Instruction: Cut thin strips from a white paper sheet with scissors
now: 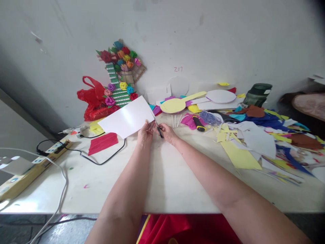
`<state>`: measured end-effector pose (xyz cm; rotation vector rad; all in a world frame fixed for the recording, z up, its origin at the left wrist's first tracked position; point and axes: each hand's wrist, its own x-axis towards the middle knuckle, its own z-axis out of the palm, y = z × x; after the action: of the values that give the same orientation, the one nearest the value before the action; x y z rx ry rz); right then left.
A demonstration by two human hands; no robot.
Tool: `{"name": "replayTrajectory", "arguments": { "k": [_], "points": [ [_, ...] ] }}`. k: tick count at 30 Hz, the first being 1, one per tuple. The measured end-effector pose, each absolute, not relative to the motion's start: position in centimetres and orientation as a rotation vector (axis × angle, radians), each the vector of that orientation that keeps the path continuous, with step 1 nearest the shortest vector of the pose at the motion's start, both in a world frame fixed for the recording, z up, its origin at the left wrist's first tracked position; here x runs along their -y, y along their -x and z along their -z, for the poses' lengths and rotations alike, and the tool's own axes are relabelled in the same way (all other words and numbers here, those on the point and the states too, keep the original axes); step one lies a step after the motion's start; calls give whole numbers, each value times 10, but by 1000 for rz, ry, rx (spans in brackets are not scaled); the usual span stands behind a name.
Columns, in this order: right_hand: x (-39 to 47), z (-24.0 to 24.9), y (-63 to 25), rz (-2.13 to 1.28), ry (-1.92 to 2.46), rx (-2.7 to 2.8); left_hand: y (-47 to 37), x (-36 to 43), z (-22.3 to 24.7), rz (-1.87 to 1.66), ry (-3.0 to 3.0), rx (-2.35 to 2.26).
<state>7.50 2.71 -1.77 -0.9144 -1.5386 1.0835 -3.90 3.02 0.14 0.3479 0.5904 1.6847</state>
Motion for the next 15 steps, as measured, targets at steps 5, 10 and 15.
{"name": "replayTrajectory", "arguments": {
  "k": [5,10,15],
  "points": [
    [-30,20,-74,-1109,902,1520,39,-33,1,-1723,-359,-550],
    [-29,20,-75,-1116,898,1516,38,-31,-1,-1725,-332,-533],
    [-28,19,-76,-1080,910,1542,38,-29,-3,-1730,-337,-558]
  ]
}}
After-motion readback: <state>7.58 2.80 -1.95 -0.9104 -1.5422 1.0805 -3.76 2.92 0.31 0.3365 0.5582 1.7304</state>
